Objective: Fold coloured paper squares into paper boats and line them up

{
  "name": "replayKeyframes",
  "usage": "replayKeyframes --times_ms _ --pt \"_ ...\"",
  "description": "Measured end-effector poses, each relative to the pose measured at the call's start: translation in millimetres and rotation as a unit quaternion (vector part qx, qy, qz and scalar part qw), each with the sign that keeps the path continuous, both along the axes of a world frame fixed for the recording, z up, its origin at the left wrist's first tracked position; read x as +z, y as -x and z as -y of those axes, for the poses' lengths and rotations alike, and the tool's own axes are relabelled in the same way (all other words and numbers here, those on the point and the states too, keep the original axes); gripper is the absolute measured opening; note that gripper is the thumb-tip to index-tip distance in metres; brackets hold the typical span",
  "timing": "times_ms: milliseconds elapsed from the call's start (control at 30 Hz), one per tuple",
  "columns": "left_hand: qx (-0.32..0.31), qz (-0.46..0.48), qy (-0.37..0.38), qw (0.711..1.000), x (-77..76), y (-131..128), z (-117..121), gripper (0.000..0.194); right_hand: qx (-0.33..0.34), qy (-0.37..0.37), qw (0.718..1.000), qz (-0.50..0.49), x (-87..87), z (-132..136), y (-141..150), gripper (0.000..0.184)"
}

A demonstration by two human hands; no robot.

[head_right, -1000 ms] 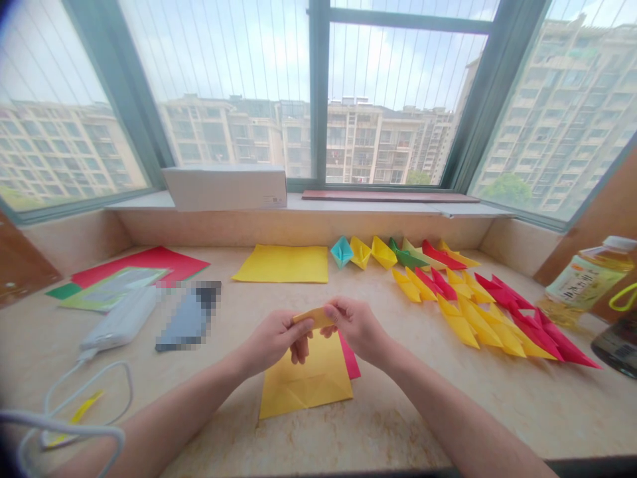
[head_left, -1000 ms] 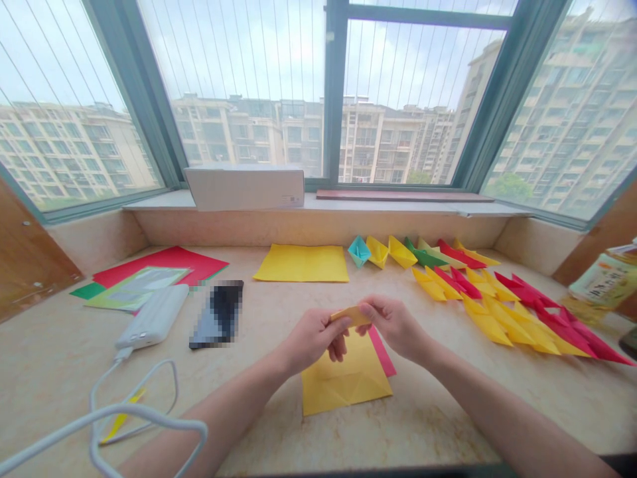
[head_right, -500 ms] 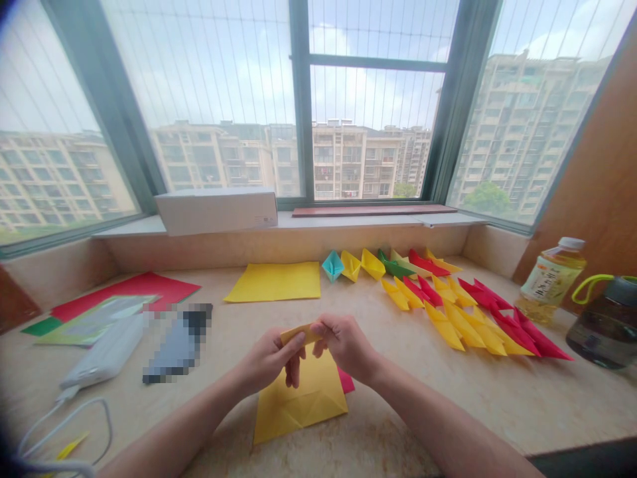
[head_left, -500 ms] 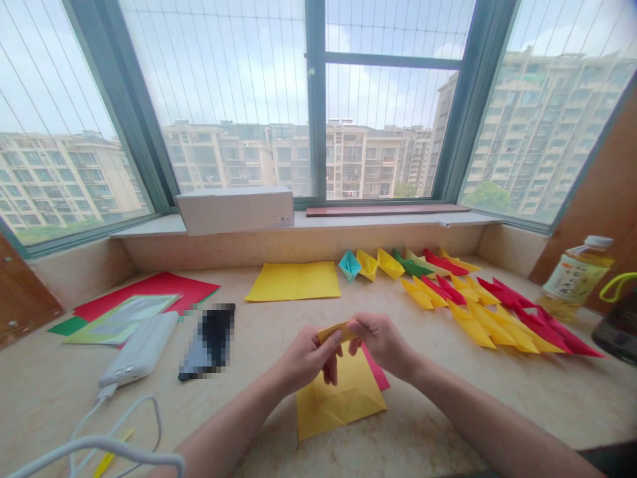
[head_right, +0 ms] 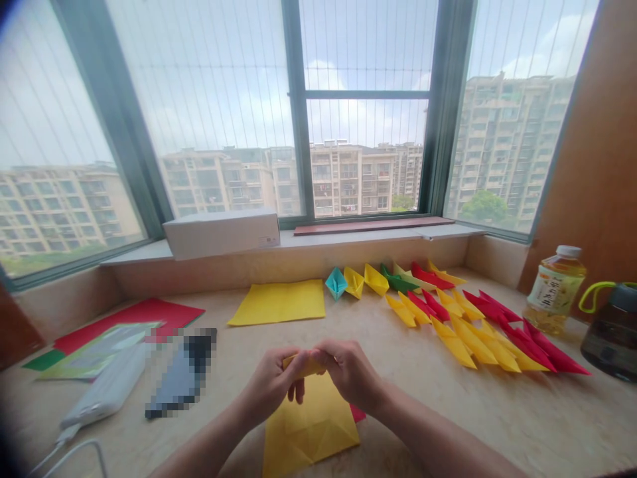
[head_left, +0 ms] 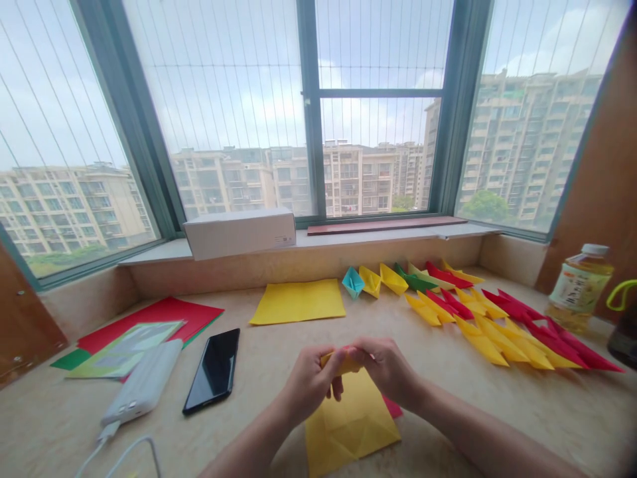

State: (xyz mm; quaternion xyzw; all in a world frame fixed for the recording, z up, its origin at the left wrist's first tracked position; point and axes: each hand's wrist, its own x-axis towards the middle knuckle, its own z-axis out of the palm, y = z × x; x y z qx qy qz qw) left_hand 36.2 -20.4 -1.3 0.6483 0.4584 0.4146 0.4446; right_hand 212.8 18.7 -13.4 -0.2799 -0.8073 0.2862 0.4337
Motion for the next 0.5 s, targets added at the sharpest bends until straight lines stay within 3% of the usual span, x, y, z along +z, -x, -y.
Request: replayKeyframes --times_ms 200,367,500 --pt "0.004 -0.021 -0.036 0.999 -1.5 1.8 -4.2 0.057 0.007 -0.017 1.000 0.017 -4.9 -9.4 -1.5 0.043" --pt "-0.011 -0.043 -0.042 0.998 -8.1 0.5 -0.6 0.059 0.033 0.024 0.999 0.000 -7.7 -6.7 -0.8 0.043" --pt "0.018 -0.047 -0.032 0.998 -10.5 2.1 -0.6 0.061 0.007 0.013 1.000 -0.007 -10.3 -12.1 -4.0 0.035"
